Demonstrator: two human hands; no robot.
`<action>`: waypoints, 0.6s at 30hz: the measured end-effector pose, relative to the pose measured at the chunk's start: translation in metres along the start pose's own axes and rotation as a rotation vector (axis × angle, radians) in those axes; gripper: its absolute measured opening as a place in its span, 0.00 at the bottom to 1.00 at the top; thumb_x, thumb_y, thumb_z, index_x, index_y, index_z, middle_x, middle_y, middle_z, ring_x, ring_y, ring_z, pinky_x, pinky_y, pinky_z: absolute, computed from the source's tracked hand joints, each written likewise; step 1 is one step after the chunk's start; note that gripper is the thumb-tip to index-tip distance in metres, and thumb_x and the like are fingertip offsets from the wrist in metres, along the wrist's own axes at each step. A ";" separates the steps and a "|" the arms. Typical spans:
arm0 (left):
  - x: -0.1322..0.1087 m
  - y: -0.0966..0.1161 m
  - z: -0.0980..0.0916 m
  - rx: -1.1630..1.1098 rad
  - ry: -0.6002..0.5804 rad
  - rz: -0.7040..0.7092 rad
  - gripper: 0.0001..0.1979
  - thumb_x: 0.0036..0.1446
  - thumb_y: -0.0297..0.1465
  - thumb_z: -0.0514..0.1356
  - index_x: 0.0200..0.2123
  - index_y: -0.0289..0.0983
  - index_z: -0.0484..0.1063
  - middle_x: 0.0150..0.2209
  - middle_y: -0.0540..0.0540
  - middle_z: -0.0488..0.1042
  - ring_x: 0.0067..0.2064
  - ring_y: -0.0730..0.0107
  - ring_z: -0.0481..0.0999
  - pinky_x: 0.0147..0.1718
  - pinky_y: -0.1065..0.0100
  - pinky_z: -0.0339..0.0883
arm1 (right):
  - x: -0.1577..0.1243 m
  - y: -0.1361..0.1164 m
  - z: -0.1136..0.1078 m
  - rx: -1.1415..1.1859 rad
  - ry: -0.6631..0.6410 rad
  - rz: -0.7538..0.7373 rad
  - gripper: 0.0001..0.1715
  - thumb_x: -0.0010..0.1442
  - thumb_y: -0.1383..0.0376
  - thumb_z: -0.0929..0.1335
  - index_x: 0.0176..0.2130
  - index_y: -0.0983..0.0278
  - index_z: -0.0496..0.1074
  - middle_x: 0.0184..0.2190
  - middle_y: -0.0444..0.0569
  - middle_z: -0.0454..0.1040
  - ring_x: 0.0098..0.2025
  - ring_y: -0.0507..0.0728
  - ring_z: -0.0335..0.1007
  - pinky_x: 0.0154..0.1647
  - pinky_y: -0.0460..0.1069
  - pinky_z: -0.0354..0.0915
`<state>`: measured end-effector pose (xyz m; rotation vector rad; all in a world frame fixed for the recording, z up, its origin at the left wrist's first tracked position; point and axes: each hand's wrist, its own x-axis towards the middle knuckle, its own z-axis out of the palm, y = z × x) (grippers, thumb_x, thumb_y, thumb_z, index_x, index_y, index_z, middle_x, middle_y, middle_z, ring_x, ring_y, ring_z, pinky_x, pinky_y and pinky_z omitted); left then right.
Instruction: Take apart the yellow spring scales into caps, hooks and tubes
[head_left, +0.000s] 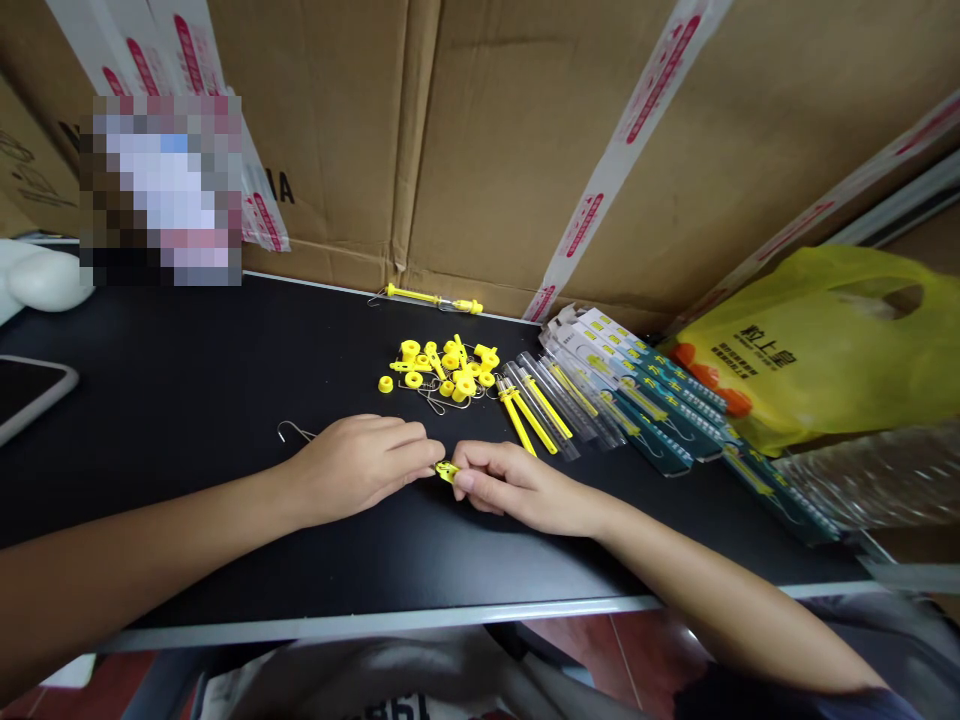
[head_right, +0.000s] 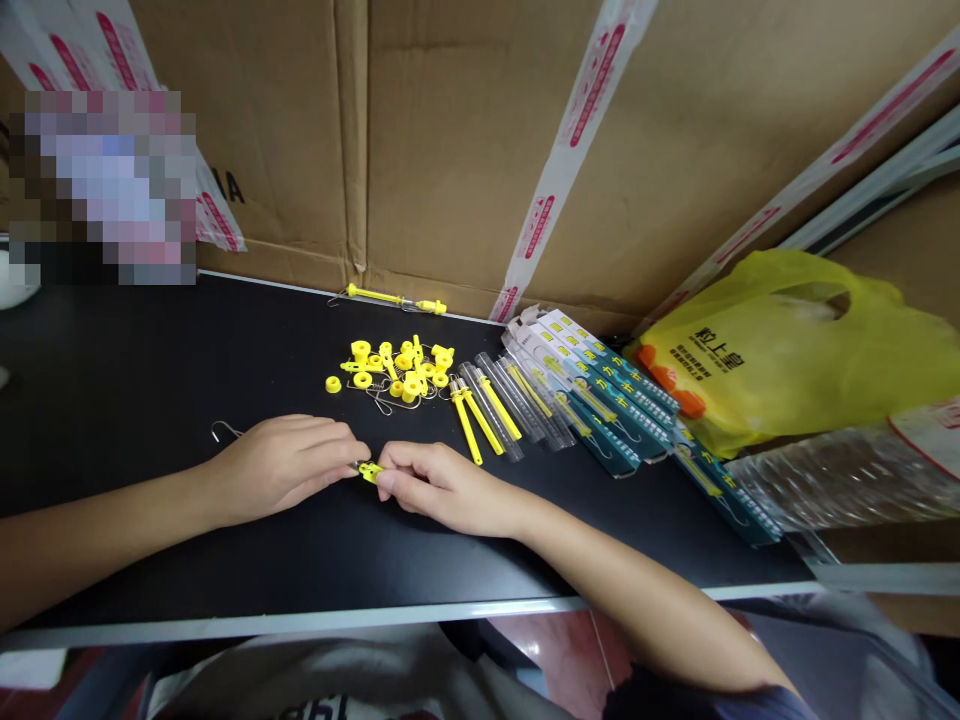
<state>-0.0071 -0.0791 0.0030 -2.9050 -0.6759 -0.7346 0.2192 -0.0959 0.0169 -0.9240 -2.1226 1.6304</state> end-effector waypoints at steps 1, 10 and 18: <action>0.000 0.000 0.000 0.000 0.003 0.000 0.12 0.66 0.31 0.46 0.39 0.37 0.69 0.31 0.50 0.72 0.31 0.73 0.70 0.32 0.72 0.62 | 0.000 0.001 0.000 0.050 -0.009 0.011 0.17 0.65 0.55 0.60 0.33 0.66 0.62 0.20 0.36 0.54 0.22 0.46 0.48 0.22 0.42 0.48; -0.001 0.001 0.000 0.019 0.020 -0.001 0.13 0.66 0.32 0.45 0.39 0.38 0.69 0.30 0.50 0.72 0.30 0.74 0.71 0.32 0.72 0.63 | 0.002 0.001 -0.003 0.224 -0.064 0.046 0.18 0.64 0.54 0.62 0.32 0.67 0.62 0.19 0.37 0.57 0.20 0.45 0.51 0.22 0.42 0.49; -0.003 -0.009 -0.001 -0.097 0.061 -0.125 0.11 0.65 0.32 0.48 0.40 0.37 0.68 0.32 0.50 0.73 0.33 0.74 0.73 0.33 0.73 0.64 | -0.004 -0.002 -0.011 0.215 -0.034 0.005 0.20 0.64 0.52 0.60 0.31 0.65 0.61 0.18 0.37 0.56 0.18 0.45 0.48 0.19 0.42 0.46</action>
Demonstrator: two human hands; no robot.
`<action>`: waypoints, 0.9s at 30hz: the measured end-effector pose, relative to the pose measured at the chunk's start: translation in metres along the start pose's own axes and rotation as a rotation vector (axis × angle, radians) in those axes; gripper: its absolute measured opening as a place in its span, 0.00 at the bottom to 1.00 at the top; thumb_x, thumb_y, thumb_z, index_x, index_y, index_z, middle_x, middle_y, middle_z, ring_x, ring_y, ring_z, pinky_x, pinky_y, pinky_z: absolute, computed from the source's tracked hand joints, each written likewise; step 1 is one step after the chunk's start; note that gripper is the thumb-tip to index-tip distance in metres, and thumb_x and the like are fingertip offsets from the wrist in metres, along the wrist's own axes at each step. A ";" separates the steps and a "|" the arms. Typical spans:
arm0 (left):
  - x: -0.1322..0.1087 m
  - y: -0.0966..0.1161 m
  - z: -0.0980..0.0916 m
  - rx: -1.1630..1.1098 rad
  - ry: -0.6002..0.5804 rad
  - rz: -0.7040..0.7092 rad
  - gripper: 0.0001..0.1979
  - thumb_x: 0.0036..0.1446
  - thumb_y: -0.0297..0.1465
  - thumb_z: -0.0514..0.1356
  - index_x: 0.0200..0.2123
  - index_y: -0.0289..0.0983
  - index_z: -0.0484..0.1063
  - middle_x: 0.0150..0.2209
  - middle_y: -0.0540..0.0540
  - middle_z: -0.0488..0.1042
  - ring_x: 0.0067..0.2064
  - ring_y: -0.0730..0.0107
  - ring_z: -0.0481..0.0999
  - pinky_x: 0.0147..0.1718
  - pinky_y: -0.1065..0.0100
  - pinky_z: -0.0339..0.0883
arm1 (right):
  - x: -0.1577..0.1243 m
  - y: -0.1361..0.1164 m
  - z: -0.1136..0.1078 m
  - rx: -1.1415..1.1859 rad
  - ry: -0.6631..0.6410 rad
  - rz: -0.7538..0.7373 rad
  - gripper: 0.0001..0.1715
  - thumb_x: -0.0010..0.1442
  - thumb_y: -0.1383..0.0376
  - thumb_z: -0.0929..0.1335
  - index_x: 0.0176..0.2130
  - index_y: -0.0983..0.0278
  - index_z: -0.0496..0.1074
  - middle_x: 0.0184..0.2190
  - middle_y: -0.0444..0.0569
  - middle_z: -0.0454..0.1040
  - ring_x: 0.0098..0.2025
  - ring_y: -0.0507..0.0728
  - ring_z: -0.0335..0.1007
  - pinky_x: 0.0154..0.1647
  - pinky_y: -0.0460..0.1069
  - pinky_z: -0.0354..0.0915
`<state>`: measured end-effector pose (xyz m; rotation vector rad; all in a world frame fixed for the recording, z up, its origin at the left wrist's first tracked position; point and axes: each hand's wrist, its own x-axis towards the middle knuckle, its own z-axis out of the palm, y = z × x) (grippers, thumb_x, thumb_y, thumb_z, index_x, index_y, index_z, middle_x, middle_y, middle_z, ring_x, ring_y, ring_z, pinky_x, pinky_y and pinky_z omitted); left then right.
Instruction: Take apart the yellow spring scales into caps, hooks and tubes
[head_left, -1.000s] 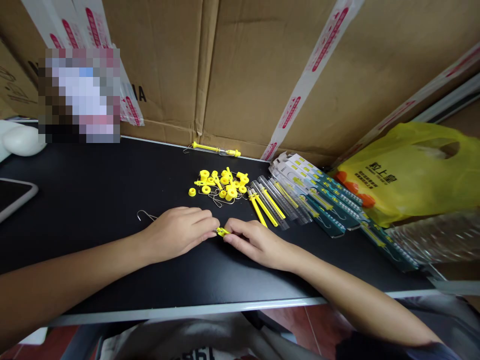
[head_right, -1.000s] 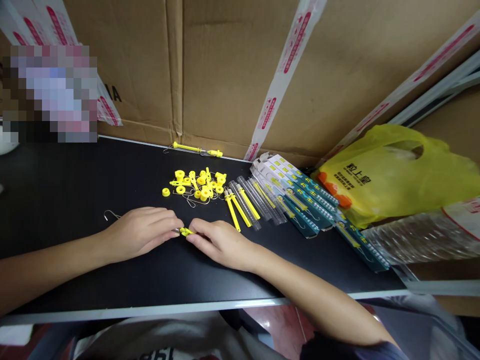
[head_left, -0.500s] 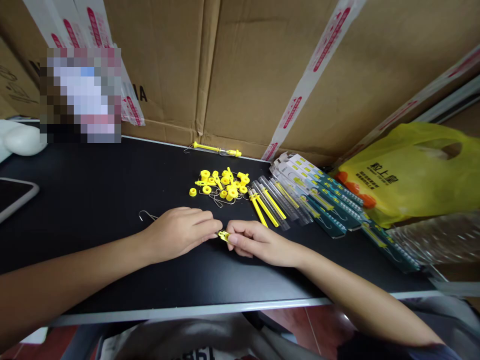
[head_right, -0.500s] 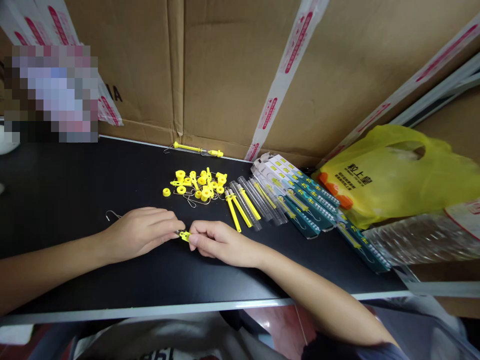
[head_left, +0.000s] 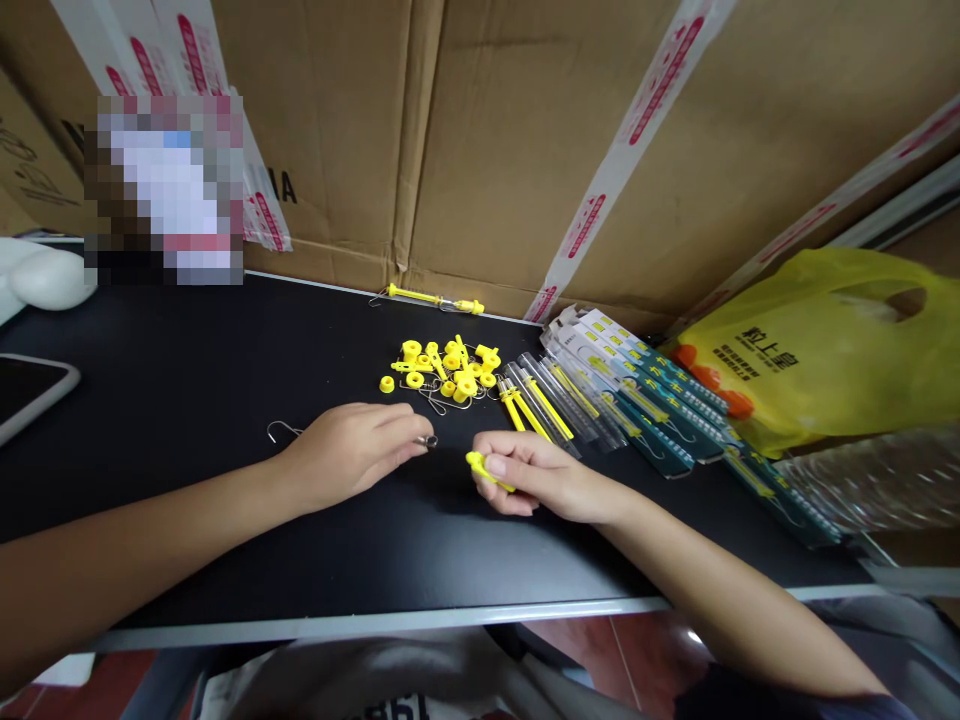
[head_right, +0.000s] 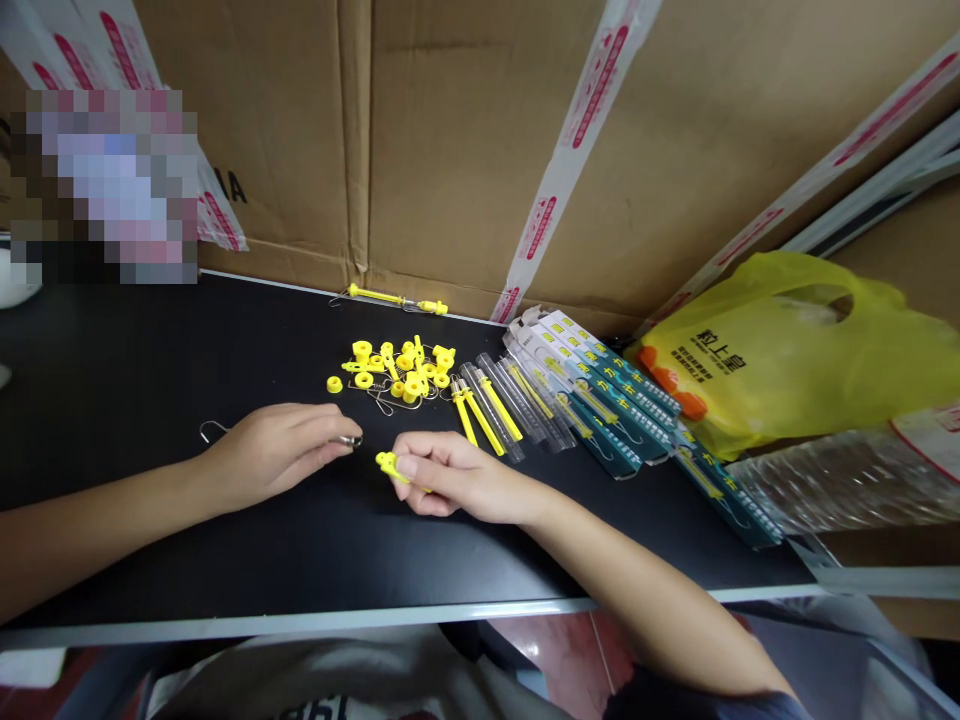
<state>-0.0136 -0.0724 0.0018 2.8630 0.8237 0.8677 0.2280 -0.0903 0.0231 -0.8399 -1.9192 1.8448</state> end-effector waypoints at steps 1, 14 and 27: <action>0.000 -0.002 0.000 -0.034 0.005 -0.032 0.11 0.65 0.33 0.48 0.40 0.37 0.68 0.33 0.50 0.73 0.34 0.74 0.74 0.34 0.73 0.64 | 0.000 -0.001 -0.002 -0.093 0.073 -0.022 0.20 0.65 0.52 0.59 0.31 0.65 0.62 0.19 0.38 0.57 0.18 0.45 0.49 0.19 0.42 0.47; -0.002 0.002 0.003 -0.051 -0.132 -0.094 0.11 0.64 0.38 0.49 0.42 0.40 0.68 0.34 0.54 0.77 0.32 0.75 0.77 0.30 0.75 0.64 | 0.016 0.019 -0.025 -1.442 0.557 -0.182 0.14 0.65 0.59 0.61 0.37 0.63 0.72 0.31 0.49 0.74 0.35 0.54 0.68 0.35 0.46 0.57; -0.002 0.004 0.002 -0.049 -0.152 -0.111 0.10 0.64 0.35 0.50 0.45 0.41 0.66 0.35 0.54 0.77 0.33 0.74 0.77 0.31 0.73 0.63 | 0.019 0.019 -0.029 -1.565 0.607 -0.212 0.13 0.65 0.62 0.61 0.36 0.65 0.72 0.33 0.51 0.70 0.36 0.56 0.63 0.35 0.48 0.57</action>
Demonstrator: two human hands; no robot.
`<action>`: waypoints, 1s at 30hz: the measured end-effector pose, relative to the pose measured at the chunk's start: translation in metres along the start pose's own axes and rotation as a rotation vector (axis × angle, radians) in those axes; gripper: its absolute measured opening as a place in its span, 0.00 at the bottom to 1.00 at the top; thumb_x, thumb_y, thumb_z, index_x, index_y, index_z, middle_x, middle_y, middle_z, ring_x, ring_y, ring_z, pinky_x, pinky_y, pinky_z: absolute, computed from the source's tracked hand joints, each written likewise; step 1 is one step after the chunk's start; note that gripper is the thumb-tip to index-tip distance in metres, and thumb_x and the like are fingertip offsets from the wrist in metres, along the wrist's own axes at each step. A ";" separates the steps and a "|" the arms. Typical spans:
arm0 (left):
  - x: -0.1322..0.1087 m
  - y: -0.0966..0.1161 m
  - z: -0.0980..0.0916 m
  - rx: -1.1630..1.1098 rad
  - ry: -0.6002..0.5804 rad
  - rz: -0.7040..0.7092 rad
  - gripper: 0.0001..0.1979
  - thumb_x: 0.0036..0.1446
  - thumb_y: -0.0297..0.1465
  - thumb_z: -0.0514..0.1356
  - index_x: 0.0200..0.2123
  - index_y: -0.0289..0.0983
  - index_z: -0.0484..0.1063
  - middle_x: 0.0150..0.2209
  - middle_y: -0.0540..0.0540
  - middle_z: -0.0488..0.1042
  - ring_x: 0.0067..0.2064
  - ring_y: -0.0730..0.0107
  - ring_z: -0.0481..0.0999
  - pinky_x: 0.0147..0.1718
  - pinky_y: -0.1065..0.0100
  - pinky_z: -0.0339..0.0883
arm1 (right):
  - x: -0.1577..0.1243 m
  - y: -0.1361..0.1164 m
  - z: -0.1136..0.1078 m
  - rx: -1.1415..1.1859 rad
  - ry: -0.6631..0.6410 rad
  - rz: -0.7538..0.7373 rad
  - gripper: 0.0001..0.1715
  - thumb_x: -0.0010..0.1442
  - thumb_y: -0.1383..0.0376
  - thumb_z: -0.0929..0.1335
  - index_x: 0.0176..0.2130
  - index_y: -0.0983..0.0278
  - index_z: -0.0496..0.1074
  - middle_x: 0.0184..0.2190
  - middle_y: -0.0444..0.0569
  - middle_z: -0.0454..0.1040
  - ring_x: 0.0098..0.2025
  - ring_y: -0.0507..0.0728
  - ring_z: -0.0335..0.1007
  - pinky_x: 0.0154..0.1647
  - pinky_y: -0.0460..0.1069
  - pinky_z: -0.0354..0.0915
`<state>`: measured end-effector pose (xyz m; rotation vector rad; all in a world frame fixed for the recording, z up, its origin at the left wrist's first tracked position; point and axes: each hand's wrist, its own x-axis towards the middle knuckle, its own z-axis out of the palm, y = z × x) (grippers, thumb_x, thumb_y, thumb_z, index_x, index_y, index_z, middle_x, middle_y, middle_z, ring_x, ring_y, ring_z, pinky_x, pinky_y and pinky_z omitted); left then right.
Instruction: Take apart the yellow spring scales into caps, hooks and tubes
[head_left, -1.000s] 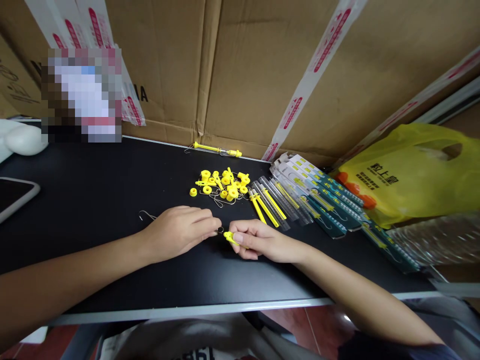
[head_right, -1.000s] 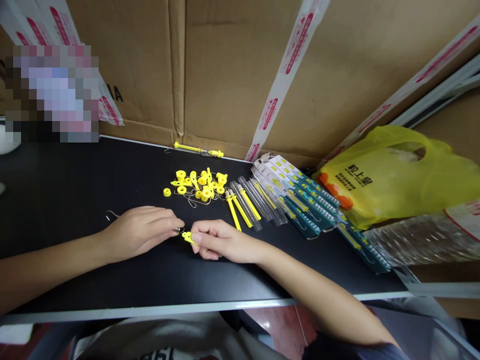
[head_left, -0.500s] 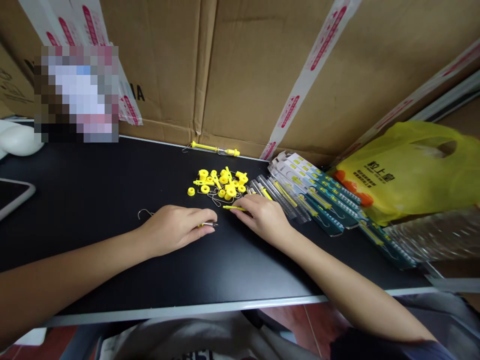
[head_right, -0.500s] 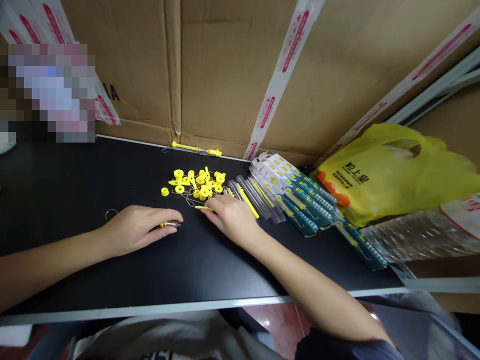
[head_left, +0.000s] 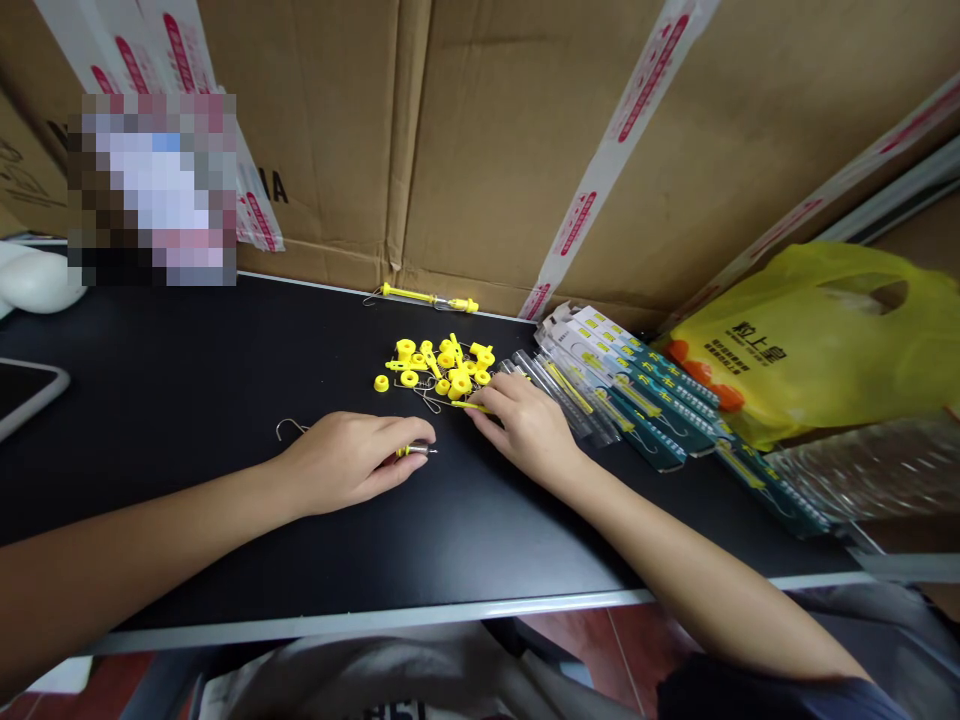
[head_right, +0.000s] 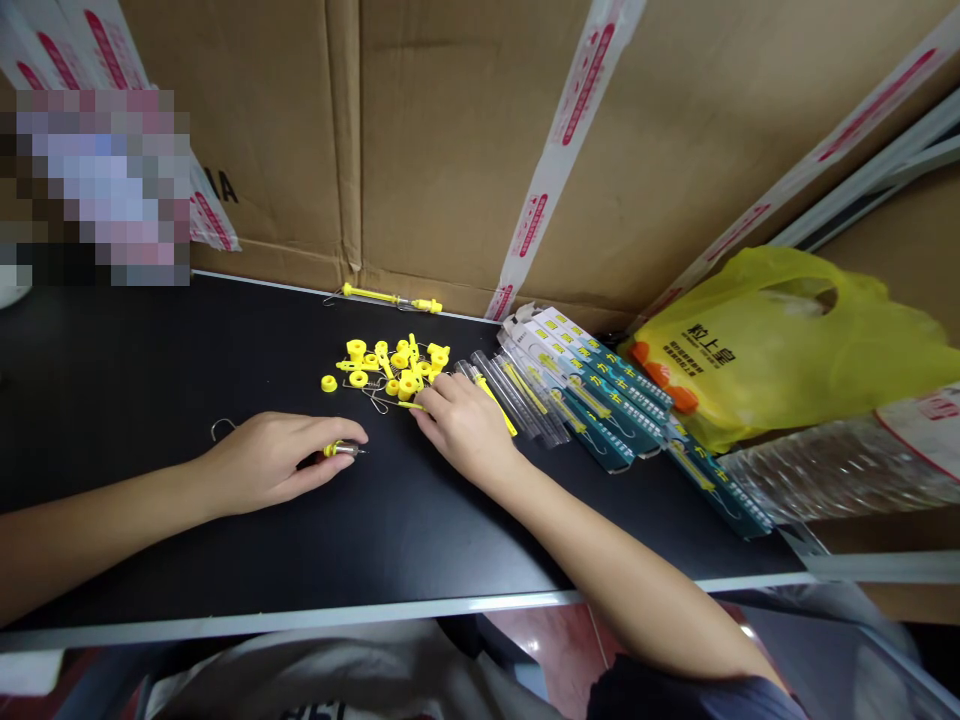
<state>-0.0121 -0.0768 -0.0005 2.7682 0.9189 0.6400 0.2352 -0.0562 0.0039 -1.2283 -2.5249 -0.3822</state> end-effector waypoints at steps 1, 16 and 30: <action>0.000 0.000 0.000 -0.004 -0.002 -0.003 0.10 0.63 0.35 0.50 0.45 0.41 0.66 0.35 0.54 0.77 0.34 0.74 0.77 0.32 0.73 0.63 | 0.000 0.000 0.000 0.000 -0.003 0.002 0.13 0.65 0.63 0.61 0.36 0.65 0.72 0.33 0.51 0.70 0.36 0.56 0.63 0.35 0.48 0.57; 0.001 -0.001 0.002 -0.037 -0.020 -0.017 0.12 0.63 0.33 0.50 0.49 0.41 0.63 0.40 0.52 0.76 0.39 0.72 0.77 0.37 0.72 0.65 | 0.000 -0.003 -0.004 0.096 0.025 0.007 0.14 0.65 0.60 0.61 0.39 0.66 0.72 0.33 0.52 0.71 0.37 0.57 0.64 0.38 0.50 0.60; 0.001 0.001 0.006 -0.039 -0.035 0.098 0.03 0.62 0.30 0.52 0.40 0.39 0.61 0.33 0.52 0.73 0.33 0.72 0.75 0.31 0.73 0.62 | -0.007 -0.043 -0.011 0.513 -0.044 -0.191 0.11 0.64 0.59 0.62 0.35 0.64 0.66 0.29 0.48 0.69 0.32 0.54 0.61 0.34 0.48 0.59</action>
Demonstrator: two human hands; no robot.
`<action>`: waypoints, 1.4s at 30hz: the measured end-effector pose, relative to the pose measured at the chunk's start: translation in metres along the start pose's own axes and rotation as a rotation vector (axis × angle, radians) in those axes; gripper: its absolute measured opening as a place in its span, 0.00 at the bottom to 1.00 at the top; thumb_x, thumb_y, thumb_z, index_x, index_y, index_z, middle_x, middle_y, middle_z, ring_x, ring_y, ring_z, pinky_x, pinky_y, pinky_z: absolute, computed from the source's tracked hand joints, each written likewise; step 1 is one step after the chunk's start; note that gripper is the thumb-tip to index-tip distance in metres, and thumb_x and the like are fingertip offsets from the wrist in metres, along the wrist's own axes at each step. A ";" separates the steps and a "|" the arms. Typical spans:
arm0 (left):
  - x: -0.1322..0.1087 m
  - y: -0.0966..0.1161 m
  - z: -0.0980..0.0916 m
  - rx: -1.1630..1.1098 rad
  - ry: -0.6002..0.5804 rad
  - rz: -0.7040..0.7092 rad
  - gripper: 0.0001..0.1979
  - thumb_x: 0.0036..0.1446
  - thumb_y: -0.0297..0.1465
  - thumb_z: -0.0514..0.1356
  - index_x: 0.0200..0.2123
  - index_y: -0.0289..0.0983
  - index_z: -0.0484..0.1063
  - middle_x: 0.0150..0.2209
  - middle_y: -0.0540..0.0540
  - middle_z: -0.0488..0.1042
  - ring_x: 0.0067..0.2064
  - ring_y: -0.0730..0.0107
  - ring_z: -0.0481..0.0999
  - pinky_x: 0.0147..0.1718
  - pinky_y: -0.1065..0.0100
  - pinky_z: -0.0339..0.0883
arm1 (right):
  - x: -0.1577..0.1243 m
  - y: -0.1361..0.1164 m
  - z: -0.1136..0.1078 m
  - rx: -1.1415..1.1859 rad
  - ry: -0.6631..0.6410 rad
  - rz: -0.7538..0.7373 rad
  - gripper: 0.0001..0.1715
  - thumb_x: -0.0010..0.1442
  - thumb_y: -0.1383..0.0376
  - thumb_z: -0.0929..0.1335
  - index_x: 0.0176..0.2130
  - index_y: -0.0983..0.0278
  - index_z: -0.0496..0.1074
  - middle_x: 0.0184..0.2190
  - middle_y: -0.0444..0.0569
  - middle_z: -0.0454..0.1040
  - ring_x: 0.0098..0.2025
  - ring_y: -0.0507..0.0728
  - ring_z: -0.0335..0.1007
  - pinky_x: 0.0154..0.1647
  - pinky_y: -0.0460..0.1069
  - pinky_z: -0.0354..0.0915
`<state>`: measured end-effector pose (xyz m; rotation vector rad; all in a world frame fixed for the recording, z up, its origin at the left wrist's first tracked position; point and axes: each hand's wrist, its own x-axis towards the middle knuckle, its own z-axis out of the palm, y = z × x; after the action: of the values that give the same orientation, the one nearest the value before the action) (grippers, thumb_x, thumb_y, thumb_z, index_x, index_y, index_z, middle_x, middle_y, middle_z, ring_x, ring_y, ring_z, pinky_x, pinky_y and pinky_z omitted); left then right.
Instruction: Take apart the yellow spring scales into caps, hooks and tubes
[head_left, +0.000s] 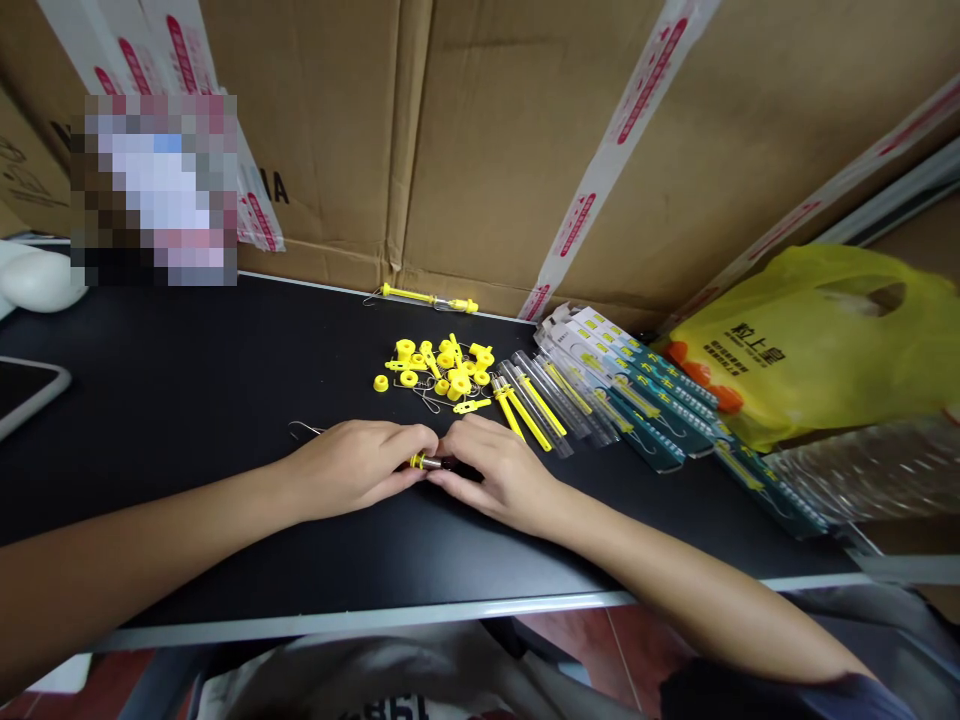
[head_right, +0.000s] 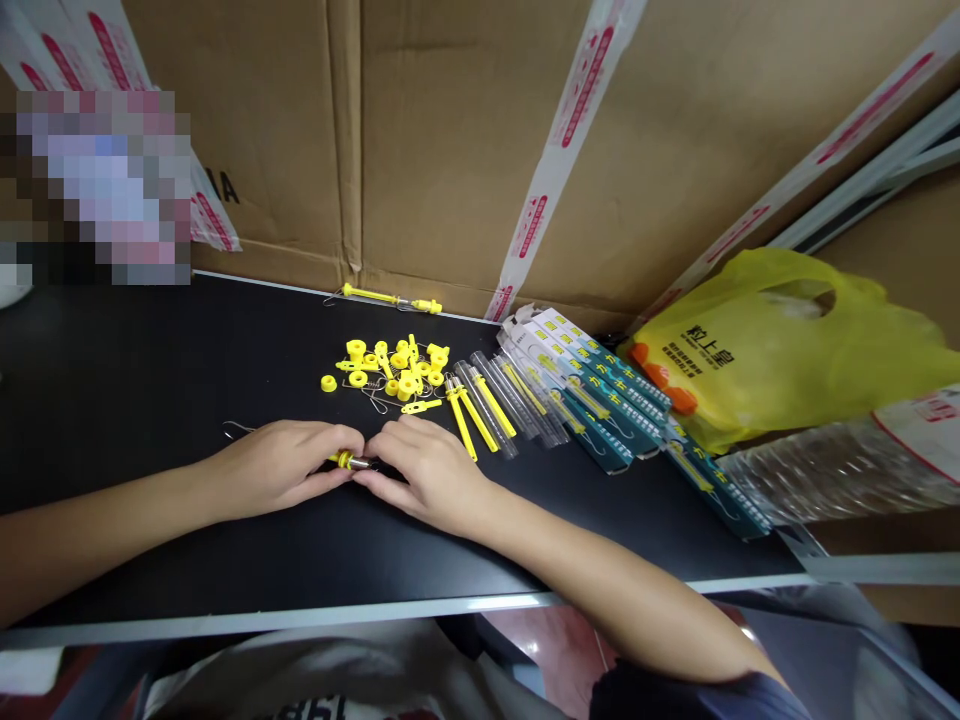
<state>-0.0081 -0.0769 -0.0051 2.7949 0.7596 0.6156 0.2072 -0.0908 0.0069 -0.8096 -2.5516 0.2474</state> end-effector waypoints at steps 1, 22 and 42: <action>0.000 0.000 0.000 0.003 0.004 0.003 0.04 0.62 0.30 0.52 0.40 0.39 0.61 0.33 0.52 0.73 0.33 0.72 0.75 0.31 0.73 0.62 | 0.000 0.000 0.000 0.010 0.004 -0.002 0.11 0.64 0.60 0.62 0.34 0.64 0.66 0.28 0.48 0.69 0.31 0.54 0.61 0.34 0.48 0.59; 0.002 -0.012 -0.020 0.327 0.291 -0.179 0.08 0.60 0.31 0.55 0.38 0.39 0.75 0.39 0.45 0.69 0.40 0.65 0.66 0.38 0.65 0.61 | -0.004 0.010 -0.019 0.342 0.202 0.226 0.09 0.62 0.65 0.63 0.30 0.64 0.65 0.25 0.43 0.67 0.27 0.49 0.62 0.30 0.45 0.60; 0.002 -0.007 -0.015 0.102 0.322 -0.237 0.14 0.62 0.30 0.49 0.48 0.38 0.70 0.43 0.49 0.76 0.37 0.72 0.75 0.40 0.70 0.67 | -0.007 0.004 -0.010 0.144 -0.102 -0.023 0.10 0.64 0.60 0.62 0.34 0.64 0.66 0.28 0.47 0.70 0.31 0.52 0.64 0.33 0.46 0.61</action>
<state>-0.0164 -0.0694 0.0070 2.6655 1.1934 1.0187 0.2194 -0.0913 0.0118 -0.7302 -2.5997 0.4706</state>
